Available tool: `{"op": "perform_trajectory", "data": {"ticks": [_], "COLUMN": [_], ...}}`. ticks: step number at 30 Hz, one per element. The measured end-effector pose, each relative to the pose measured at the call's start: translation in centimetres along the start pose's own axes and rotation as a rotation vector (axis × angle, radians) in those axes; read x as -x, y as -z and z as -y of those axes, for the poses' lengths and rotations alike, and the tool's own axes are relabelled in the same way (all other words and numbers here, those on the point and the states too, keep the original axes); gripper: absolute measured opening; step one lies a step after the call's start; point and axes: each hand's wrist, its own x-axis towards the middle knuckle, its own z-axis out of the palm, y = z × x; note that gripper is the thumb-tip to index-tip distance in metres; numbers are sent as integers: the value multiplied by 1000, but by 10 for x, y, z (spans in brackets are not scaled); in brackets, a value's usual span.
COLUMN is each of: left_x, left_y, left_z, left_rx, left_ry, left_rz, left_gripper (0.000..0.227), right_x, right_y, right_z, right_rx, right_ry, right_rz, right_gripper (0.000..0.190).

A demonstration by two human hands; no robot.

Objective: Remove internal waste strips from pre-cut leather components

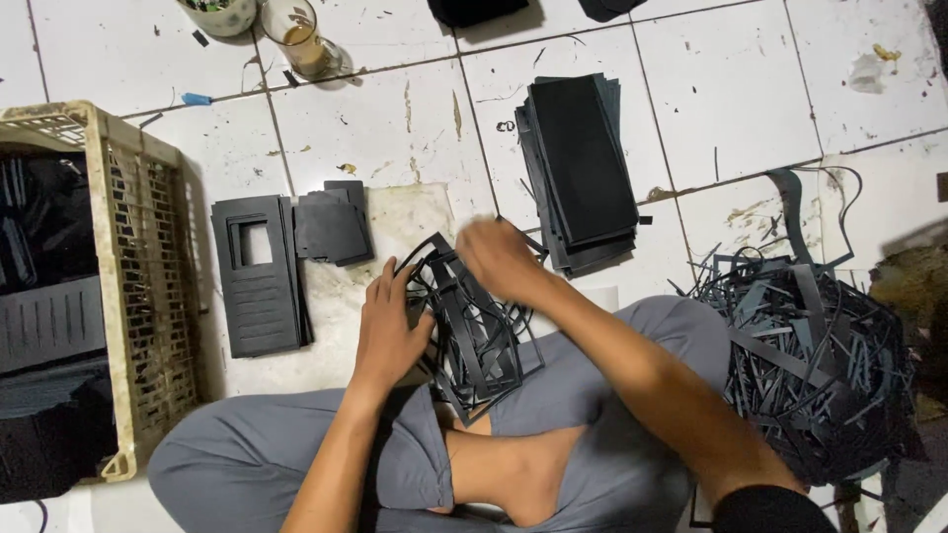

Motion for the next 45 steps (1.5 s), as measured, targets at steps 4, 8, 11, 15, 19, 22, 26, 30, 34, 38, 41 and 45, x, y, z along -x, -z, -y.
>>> {"op": "perform_trajectory", "data": {"ticks": [4, 8, 11, 15, 19, 22, 26, 30, 34, 38, 41, 45], "left_x": [5, 4, -19, -87, -158, -193, -205, -212, -190, -111, -47, 20], "left_y": [4, 11, 8, -28, -67, -86, -91, -85, -75, -28, -9, 2], "left_z": [-5, -20, -40, -62, -70, -68, -69, -74, -65, -67, -59, -46], "left_rx": [11, -164, -140, -170, -265, -427, -521, -643, -723, -636, -590, -454], "left_ry": [-35, -212, -409, -468, -453, -513, -595, -759, -848, -732, -664, -317], "left_rz": [-32, -311, -469, -378, -275, -228, -241, -315, -384, -360, -304, -11], "left_gripper": [74, 60, 36, 10, 13, 21, 21, 11, 6, 6, 12, 37], "right_x": [54, 80, 89, 77, 58, 52, 51, 51, 58, 84, 103, 98], "right_y": [58, 89, 85, 67, 69, 65, 68, 74, 96, 100, 85, 74], "right_z": [43, 54, 47, 30, 31, 26, 23, 26, 20, 4, -3, 17], "right_rx": [-181, -371, -460, -437, -480, -622, -644, -653, -633, -583, -475, -476], "right_ry": [-15, -148, -229, -255, -248, -311, -278, -265, -246, -389, -421, -431], "right_rz": [196, 191, 158, 301, 358, 397, 418, 391, 448, 341, 237, -22], "right_gripper": [24, 26, 23, 28, 32, 41, 44, 42, 36, 34, 31, 39]}}
